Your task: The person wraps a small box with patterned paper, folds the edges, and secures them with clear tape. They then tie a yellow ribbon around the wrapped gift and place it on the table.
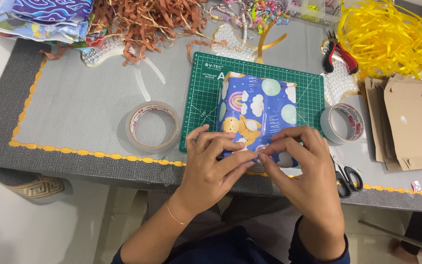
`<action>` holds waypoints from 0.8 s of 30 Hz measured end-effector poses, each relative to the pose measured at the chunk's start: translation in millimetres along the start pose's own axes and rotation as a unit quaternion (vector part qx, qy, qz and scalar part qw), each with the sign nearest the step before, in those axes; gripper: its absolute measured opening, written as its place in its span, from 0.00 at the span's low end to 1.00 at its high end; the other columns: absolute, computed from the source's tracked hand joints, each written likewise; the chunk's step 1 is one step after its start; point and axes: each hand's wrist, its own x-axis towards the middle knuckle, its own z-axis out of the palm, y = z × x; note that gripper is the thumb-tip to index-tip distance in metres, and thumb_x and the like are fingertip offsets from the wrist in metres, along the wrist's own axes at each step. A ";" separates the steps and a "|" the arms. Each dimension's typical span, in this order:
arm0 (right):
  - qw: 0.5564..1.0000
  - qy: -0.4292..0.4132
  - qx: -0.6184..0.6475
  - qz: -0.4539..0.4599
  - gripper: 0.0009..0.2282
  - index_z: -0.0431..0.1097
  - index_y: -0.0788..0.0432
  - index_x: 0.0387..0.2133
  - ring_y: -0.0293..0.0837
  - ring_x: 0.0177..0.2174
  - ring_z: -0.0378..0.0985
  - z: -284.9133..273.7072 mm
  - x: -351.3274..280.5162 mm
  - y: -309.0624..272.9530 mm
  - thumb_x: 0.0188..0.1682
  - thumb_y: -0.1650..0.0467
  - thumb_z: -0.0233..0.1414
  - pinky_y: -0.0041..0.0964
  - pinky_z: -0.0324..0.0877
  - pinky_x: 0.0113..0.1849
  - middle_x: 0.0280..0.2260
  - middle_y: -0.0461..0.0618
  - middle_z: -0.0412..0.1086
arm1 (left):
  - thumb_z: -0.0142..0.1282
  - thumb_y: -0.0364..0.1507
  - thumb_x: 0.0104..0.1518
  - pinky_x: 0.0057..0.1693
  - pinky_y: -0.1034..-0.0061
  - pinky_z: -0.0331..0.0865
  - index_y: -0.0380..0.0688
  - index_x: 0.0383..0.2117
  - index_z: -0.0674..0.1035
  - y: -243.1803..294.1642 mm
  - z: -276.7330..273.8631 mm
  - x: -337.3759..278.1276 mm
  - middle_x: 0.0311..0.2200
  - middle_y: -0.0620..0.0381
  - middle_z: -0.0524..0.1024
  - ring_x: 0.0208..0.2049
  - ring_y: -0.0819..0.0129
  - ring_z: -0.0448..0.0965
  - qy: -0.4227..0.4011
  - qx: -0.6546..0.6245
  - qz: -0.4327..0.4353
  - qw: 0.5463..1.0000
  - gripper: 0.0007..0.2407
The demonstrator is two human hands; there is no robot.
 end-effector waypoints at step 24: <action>0.988 0.003 0.072 0.137 0.12 0.69 0.54 0.40 0.38 0.32 0.61 4.2 9.0 -6.5 0.46 0.65 0.61 0.31 0.64 0.38 0.43 0.45 0.63 | 0.68 0.31 0.59 0.62 0.50 0.60 0.60 0.44 0.79 -2.9 6.9 -8.6 0.43 0.63 0.72 0.52 0.60 0.73 -0.009 0.023 0.009 1.000 0.11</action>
